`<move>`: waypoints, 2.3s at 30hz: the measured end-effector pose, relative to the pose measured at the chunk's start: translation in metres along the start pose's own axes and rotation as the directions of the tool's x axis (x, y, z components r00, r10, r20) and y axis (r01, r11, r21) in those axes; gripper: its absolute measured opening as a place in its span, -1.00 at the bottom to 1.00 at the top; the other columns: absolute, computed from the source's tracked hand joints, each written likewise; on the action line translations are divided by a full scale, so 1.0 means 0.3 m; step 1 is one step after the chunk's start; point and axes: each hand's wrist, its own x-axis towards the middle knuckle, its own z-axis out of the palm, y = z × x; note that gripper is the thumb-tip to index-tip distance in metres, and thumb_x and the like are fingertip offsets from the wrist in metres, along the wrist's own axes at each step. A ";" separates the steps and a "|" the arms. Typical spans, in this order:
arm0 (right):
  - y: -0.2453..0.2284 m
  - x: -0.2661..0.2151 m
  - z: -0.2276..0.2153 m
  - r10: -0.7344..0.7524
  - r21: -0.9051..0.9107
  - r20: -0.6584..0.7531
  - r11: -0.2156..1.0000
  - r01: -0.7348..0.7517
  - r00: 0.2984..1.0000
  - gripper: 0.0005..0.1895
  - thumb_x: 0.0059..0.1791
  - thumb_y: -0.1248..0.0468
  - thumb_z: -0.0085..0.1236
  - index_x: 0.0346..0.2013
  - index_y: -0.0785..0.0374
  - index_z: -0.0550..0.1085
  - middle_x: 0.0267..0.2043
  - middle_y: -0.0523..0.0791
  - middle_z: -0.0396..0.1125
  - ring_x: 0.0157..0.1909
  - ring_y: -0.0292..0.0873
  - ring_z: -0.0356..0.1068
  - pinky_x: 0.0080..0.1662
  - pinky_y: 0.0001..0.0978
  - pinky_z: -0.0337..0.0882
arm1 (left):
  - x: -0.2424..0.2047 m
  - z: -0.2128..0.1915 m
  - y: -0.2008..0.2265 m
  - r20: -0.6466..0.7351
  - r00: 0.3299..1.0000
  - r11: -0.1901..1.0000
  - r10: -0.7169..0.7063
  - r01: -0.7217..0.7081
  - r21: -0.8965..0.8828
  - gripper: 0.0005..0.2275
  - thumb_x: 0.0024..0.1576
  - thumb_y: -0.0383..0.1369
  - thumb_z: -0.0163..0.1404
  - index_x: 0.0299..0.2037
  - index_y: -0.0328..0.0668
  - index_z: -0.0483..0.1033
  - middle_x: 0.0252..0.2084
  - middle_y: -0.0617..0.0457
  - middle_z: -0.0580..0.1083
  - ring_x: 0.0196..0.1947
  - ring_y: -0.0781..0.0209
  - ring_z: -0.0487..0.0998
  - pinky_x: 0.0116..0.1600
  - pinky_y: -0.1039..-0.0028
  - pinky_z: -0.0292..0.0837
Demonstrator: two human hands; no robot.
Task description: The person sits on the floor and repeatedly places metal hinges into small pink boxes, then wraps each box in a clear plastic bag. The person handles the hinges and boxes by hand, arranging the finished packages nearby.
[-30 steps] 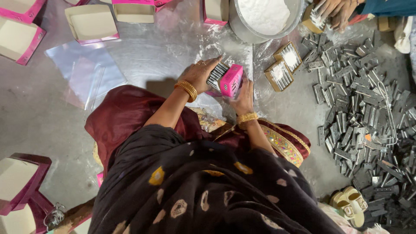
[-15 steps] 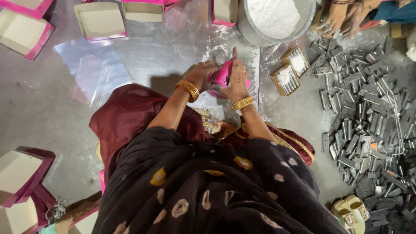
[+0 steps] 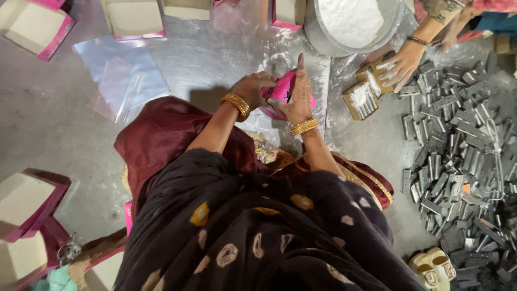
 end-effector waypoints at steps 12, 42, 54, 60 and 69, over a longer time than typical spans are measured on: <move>0.023 -0.021 0.051 -0.059 -0.494 0.093 0.864 0.098 0.994 0.51 -0.33 -0.15 0.61 0.52 0.17 -0.31 0.25 0.27 0.09 0.27 0.30 0.13 0.21 0.32 0.08 | -0.016 0.003 0.081 0.078 0.941 0.927 -0.328 0.337 -0.167 -0.84 0.10 -0.44 0.12 -0.16 0.06 0.63 -0.21 0.13 0.57 -0.23 0.22 0.60 -0.03 0.38 0.53; 0.022 0.017 0.049 -0.015 -0.128 -0.114 0.992 0.001 0.993 0.58 -0.37 0.13 0.72 0.56 0.31 -0.31 0.13 0.04 0.25 0.17 0.06 0.28 0.30 0.00 0.25 | 0.035 0.148 -0.092 0.058 0.973 0.911 -0.223 0.229 -0.344 -0.48 0.09 -0.70 -0.01 0.24 0.03 0.49 0.08 -0.09 0.50 0.01 0.08 0.58 0.15 0.37 0.48; 0.097 -0.042 0.127 -0.145 -0.786 0.004 0.611 0.093 0.989 0.12 0.08 0.30 0.38 0.61 0.09 -0.31 0.32 0.09 0.13 0.35 0.06 0.18 0.35 0.00 0.16 | 0.004 0.059 -0.037 0.205 0.901 0.844 -0.383 0.432 -0.319 -0.62 0.02 -0.57 0.18 0.07 -0.07 0.59 -0.03 0.05 0.61 -0.06 0.20 0.64 0.04 0.41 0.55; 0.054 -0.010 0.067 -0.050 -0.442 0.060 0.894 0.072 0.997 0.37 -0.28 0.02 0.54 0.54 0.05 -0.25 0.26 0.26 0.11 0.27 0.28 0.14 0.25 0.27 0.10 | 0.013 0.096 -0.113 0.218 0.891 0.733 -0.397 0.451 -0.509 -0.68 -0.09 -0.46 0.28 -0.10 -0.02 0.68 -0.13 0.06 0.65 -0.19 0.28 0.66 -0.06 0.46 0.60; 0.090 -0.023 0.045 -0.047 -0.274 0.110 0.959 0.076 0.993 0.41 -0.21 -0.26 0.46 0.59 0.01 -0.31 0.35 0.24 0.09 0.37 0.27 0.10 0.38 0.25 -0.01 | 0.016 0.062 -0.076 0.228 0.871 0.810 -0.436 0.490 -0.322 -0.86 -0.06 -0.38 0.31 -0.29 0.02 0.74 -0.27 0.10 0.66 -0.31 0.30 0.67 -0.08 0.47 0.56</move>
